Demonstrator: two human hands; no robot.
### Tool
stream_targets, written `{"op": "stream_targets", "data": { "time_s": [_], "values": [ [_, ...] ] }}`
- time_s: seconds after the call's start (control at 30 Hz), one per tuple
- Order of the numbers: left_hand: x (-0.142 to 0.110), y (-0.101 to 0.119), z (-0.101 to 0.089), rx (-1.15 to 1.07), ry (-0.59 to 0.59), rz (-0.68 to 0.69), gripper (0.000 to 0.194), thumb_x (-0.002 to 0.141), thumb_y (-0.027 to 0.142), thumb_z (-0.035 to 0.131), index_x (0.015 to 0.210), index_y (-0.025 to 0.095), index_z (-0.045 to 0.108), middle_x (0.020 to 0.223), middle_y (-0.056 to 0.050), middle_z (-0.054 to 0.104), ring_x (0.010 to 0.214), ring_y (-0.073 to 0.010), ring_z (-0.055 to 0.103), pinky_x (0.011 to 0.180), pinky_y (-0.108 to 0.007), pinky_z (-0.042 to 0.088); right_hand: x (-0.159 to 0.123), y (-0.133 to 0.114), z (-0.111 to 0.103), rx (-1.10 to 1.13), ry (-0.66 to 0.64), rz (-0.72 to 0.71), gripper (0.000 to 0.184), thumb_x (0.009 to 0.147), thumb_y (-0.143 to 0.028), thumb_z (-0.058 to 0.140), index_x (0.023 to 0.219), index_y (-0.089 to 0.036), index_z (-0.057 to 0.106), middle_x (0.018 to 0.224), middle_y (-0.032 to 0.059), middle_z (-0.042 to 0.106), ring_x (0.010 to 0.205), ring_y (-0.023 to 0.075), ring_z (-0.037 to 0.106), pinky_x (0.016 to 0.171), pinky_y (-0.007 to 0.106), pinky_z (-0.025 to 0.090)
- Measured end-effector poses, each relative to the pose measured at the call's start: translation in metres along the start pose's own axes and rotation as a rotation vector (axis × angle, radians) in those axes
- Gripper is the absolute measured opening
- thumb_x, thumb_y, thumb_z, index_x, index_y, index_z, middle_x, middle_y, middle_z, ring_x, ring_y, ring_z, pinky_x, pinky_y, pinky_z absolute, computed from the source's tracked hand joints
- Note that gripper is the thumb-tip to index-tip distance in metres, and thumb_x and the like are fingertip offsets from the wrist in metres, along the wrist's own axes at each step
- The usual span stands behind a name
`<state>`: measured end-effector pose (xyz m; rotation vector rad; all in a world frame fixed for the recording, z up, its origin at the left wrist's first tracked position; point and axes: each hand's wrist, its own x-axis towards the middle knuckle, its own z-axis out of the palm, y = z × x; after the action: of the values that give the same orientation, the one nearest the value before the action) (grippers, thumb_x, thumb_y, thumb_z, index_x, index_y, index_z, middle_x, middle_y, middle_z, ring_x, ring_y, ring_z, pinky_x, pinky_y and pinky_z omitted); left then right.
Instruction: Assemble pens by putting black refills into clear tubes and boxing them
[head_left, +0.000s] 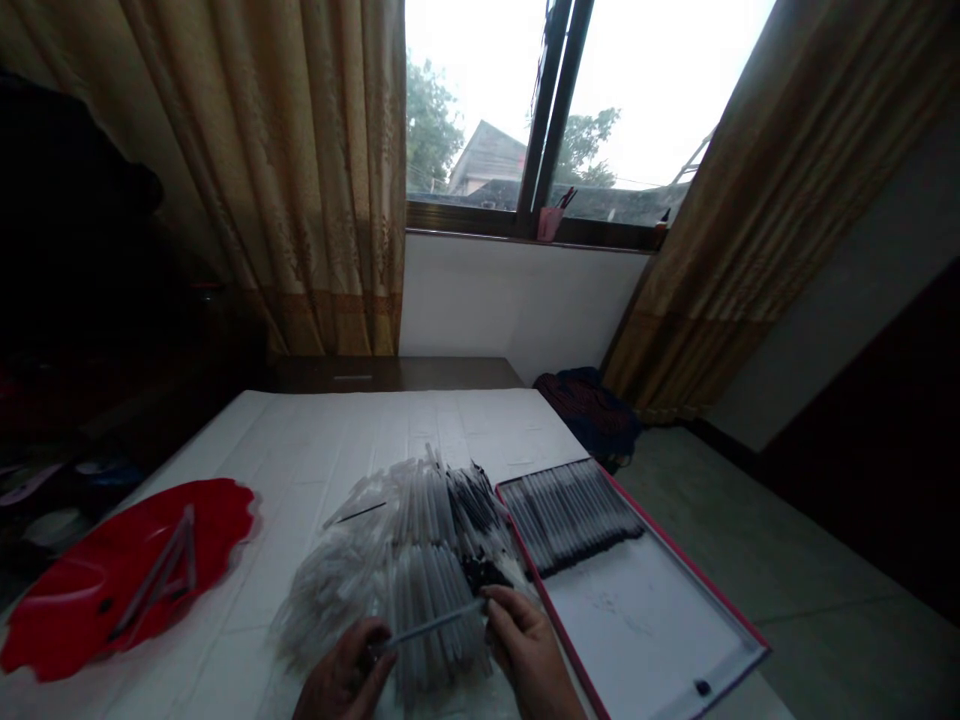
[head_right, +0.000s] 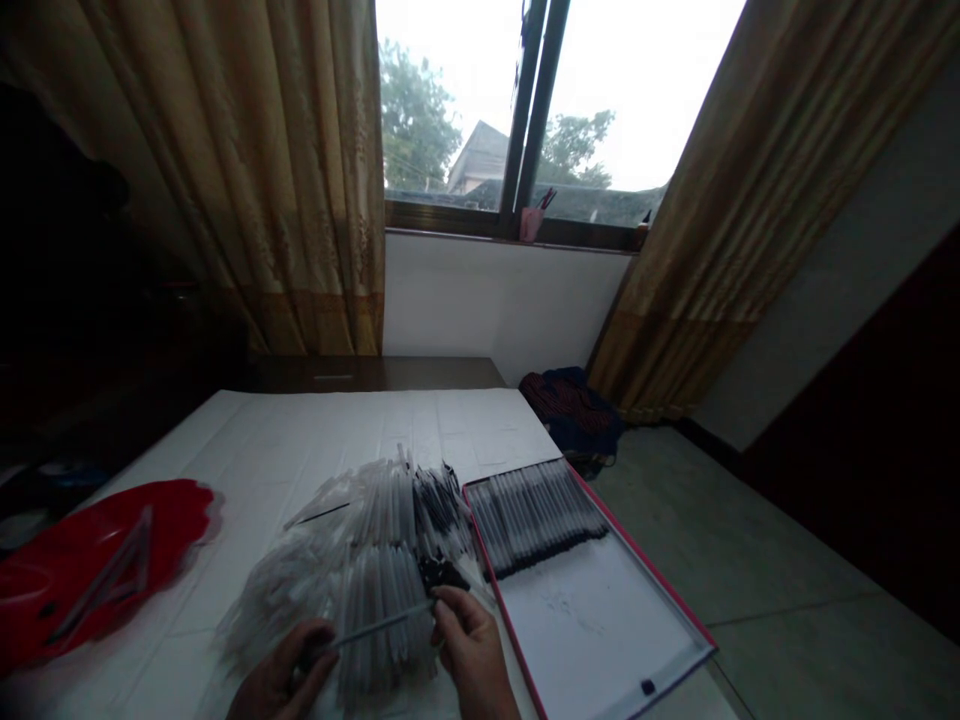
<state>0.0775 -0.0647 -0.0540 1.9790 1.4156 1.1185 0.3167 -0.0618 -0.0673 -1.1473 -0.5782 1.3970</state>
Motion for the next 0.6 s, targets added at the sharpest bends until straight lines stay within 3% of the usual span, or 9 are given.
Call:
{"op": "stream_targets", "data": {
  "time_s": [0.2, 0.33, 0.5, 0.6],
  "values": [
    [0.006, 0.01, -0.004, 0.033, 0.003, 0.032, 0.032, 0.087, 0.053, 0.049, 0.087, 0.025, 0.065, 0.074, 0.002, 0.073, 0.065, -0.0136, 0.07, 0.058, -0.016, 0.055, -0.003, -0.003, -0.001, -0.039, -0.009, -0.007, 0.043, 0.059, -0.05, 0.081, 0.088, -0.019, 0.074, 0.054, -0.0024, 0.057, 0.044, 0.0066, 0.041, 0.042, 0.018, 0.028],
    [0.005, 0.01, -0.006, 0.031, -0.068, 0.014, 0.039, 0.089, 0.053, 0.043, 0.074, 0.024, 0.065, 0.062, 0.001, 0.069, 0.057, -0.0131, 0.067, 0.054, -0.016, 0.053, -0.004, -0.004, 0.0, -0.045, 0.001, -0.005, 0.045, 0.058, -0.052, 0.081, 0.088, -0.019, 0.073, 0.055, -0.0023, 0.056, 0.044, 0.0069, 0.042, 0.042, 0.018, 0.028],
    [0.001, 0.003, -0.002, -0.003, -0.007, -0.036, 0.034, 0.081, 0.053, 0.057, 0.099, 0.024, 0.063, 0.073, 0.001, 0.073, 0.058, -0.0128, 0.068, 0.055, -0.016, 0.055, -0.006, -0.004, 0.005, -0.029, 0.034, -0.029, 0.045, 0.056, -0.053, 0.081, 0.083, -0.018, 0.072, 0.052, -0.0035, 0.055, 0.042, 0.0053, 0.039, 0.041, 0.017, 0.024],
    [0.0, 0.0, 0.0, -0.035, 0.032, -0.04, 0.034, 0.082, 0.054, 0.056, 0.096, 0.024, 0.064, 0.072, 0.001, 0.073, 0.059, -0.0133, 0.069, 0.054, -0.016, 0.055, -0.007, -0.004, 0.009, -0.046, 0.063, -0.062, 0.046, 0.055, -0.054, 0.08, 0.081, -0.017, 0.072, 0.05, -0.004, 0.054, 0.041, 0.0046, 0.037, 0.04, 0.016, 0.021]
  ]
}}
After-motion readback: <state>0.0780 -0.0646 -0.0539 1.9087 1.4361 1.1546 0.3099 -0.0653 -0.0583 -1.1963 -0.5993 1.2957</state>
